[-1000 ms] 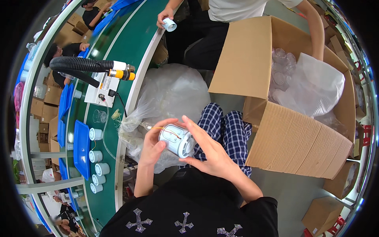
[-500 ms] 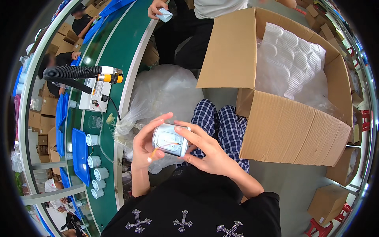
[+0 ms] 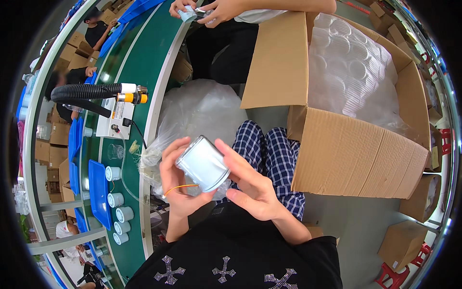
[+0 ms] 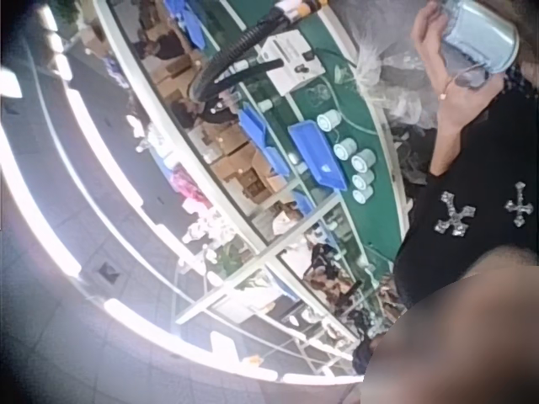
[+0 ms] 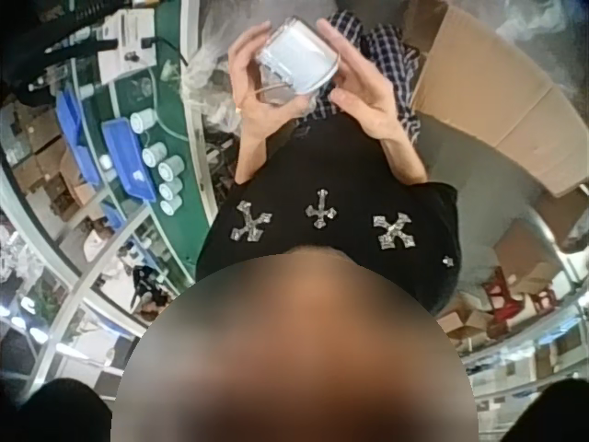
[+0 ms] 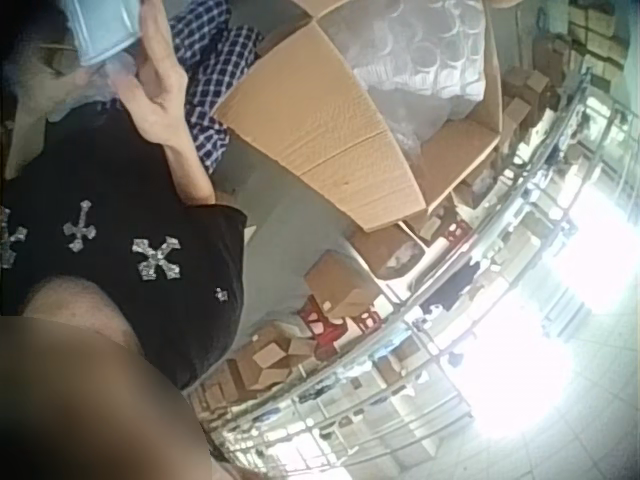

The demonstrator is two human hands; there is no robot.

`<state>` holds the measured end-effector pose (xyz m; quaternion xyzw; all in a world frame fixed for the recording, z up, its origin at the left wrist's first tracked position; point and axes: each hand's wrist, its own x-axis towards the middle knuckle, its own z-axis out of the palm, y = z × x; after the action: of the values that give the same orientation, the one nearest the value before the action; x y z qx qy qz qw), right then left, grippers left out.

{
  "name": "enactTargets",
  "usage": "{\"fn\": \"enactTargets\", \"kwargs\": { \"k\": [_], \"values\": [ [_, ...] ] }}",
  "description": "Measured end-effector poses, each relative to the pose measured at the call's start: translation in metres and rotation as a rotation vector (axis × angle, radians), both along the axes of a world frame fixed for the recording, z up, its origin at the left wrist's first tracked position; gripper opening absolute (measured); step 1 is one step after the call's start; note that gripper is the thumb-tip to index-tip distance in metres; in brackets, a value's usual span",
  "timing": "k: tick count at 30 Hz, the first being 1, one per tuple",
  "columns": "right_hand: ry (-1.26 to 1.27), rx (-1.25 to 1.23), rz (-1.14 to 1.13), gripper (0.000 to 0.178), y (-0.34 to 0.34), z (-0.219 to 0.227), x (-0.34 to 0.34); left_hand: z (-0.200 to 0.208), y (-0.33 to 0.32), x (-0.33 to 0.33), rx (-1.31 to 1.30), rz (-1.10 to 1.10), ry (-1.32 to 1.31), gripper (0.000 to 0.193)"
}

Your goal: The person sits at a green assembly table in a factory and assembles small cylindrical electronic components. They pick up a white plastic housing and a clear plastic cover, fit them together, and place the finished unit on the table. The person repeats this process for several units, handling them one at a time.

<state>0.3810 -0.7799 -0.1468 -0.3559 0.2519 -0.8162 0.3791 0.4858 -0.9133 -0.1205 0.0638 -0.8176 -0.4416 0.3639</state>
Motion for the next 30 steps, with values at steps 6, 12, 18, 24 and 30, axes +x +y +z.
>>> {"fn": "enactTargets", "kwargs": {
  "k": [6,12,18,24,30],
  "values": [
    [0.248,-0.004,0.041,0.086,-0.010,-0.006,-0.025,0.003,0.001,0.006,0.482,-0.481,0.047,0.086],
    [0.195,-0.051,0.101,0.080,-0.006,-0.005,-0.032,0.005,-0.006,0.012,0.583,-0.314,0.025,0.097],
    [0.341,0.046,0.052,0.081,0.000,-0.005,-0.030,0.031,-0.006,0.012,0.027,-0.182,-0.213,0.086],
    [0.264,0.147,0.025,0.077,0.000,0.002,-0.026,0.018,-0.009,0.007,0.219,-0.356,-0.159,0.078],
    [0.465,0.150,-0.044,0.073,-0.001,0.000,-0.034,0.018,-0.004,0.009,0.310,-0.330,-0.158,0.079]
  ]
}}
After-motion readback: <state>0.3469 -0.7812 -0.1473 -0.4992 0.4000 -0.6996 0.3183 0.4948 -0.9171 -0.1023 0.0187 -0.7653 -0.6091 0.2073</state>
